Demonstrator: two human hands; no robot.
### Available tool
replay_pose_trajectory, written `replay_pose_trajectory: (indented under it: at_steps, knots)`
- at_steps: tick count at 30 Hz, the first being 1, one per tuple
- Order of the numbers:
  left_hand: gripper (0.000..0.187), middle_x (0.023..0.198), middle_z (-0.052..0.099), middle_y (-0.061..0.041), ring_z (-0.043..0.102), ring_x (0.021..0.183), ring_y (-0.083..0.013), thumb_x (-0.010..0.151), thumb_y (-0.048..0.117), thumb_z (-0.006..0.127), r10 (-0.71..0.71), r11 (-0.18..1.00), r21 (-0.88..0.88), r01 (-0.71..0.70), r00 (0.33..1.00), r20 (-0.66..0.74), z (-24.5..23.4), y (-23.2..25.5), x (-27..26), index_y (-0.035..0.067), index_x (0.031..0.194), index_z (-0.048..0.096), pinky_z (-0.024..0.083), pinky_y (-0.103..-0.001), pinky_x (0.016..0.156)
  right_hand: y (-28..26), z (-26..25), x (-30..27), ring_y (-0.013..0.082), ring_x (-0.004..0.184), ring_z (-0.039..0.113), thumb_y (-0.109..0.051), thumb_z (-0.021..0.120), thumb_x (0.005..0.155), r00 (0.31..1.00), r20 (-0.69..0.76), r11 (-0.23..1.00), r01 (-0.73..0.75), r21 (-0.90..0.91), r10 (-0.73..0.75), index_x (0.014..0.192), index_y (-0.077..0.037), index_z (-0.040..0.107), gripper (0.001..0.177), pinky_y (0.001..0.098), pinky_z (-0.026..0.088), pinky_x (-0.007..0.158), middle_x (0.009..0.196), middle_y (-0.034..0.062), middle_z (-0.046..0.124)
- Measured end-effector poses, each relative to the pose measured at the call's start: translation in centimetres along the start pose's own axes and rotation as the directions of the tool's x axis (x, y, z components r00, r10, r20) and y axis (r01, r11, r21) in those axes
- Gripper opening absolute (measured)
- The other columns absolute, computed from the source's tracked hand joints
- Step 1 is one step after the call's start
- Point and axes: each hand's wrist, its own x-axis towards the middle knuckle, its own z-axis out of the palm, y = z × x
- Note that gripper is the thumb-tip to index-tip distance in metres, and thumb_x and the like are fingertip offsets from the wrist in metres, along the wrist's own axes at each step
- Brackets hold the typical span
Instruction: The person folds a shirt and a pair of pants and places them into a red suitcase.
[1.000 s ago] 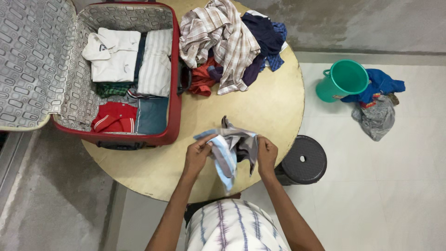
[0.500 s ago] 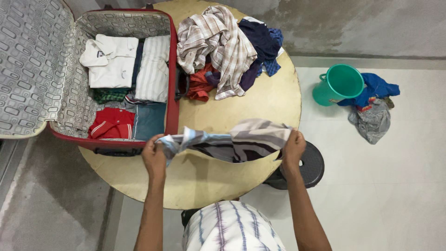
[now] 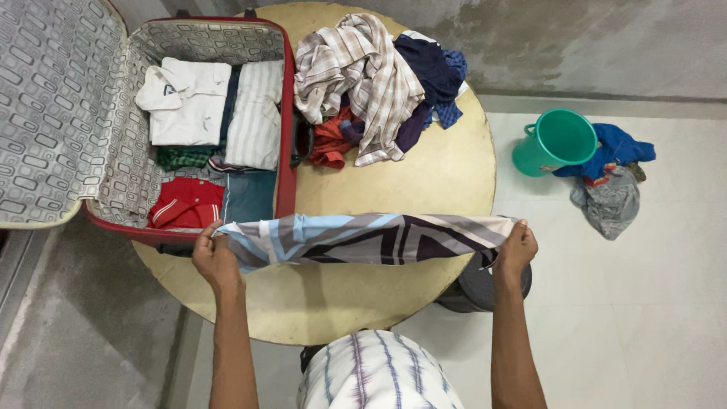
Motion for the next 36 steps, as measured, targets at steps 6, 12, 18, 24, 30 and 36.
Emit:
replay_pose_trajectory:
  at_steps: [6,12,18,24,30,36]
  knots:
    - [0.026,0.090,0.056,0.000,0.040,0.073,-0.0059,0.107,0.000,0.059,-0.099,0.995,0.043,0.093,0.982,0.159,2.0,-1.0,-2.1,0.001,0.129,0.072,0.031,-0.021,0.062,-1.8,1.2,-3.7,0.0132,0.074,0.045,-0.037,0.060,0.110,0.994,0.102,0.931,0.083,-0.355,-0.050,0.116,-0.001,0.066,0.036,0.0332,0.040,0.064,0.093,0.0046,0.061]
    - [0.026,0.098,0.070,0.001,0.060,0.084,-0.0048,0.099,0.001,0.059,-0.203,0.964,-0.059,0.259,0.861,0.467,8.6,0.0,-7.0,0.001,0.123,0.069,0.048,-0.021,0.075,-9.4,7.1,-12.1,0.0132,0.081,0.061,-0.034,0.071,0.094,0.875,0.483,0.957,0.115,-0.267,0.030,0.147,-0.012,0.052,0.061,0.0338,0.049,0.071,0.096,0.0102,0.068]
    - [0.026,0.095,0.071,-0.002,0.063,0.079,-0.0060,0.100,0.004,0.059,-0.303,0.925,0.025,0.379,0.698,0.648,13.1,3.0,-12.1,0.001,0.124,0.069,0.050,-0.021,0.068,-11.8,10.2,-17.3,0.0285,0.122,0.059,-0.025,0.088,0.081,0.388,0.873,0.869,0.488,0.079,-0.297,0.147,-0.004,0.052,0.078,0.0395,0.046,0.101,0.135,0.0190,0.062]
    - [0.033,0.116,0.074,-0.009,0.066,0.091,-0.0083,0.099,0.001,0.063,-0.308,0.898,0.027,0.440,0.584,0.751,13.3,2.9,-13.0,-0.002,0.132,0.062,0.051,-0.023,0.070,-9.5,10.8,-20.9,0.0246,0.115,0.063,-0.008,0.075,0.079,0.449,0.882,0.969,0.247,0.030,-0.141,0.135,-0.003,0.058,0.059,0.0356,0.051,0.098,0.124,0.0119,0.063]
    - [0.072,0.151,0.053,-0.017,0.048,0.144,-0.0254,0.088,0.005,0.075,-0.117,0.990,0.053,0.127,0.575,0.810,9.1,3.8,-12.1,0.001,0.151,0.041,0.038,-0.038,0.120,-9.5,10.6,-21.7,0.0189,0.097,0.064,0.000,0.069,0.084,0.513,0.851,0.975,0.222,-0.006,-0.111,0.114,-0.001,0.067,0.030,0.0316,0.053,0.082,0.108,0.0086,0.065]
    - [0.124,0.155,0.038,-0.016,0.035,0.147,-0.0283,0.059,0.014,0.089,-0.299,0.904,0.389,-0.178,0.388,0.872,6.7,2.4,-10.7,0.006,0.159,0.016,0.033,-0.040,0.119,-11.1,12.1,-24.3,0.0137,0.093,0.065,-0.001,0.068,0.090,0.467,0.879,0.991,0.126,0.039,-0.094,0.110,0.000,0.069,0.020,0.0285,0.053,0.082,0.101,0.0049,0.068]
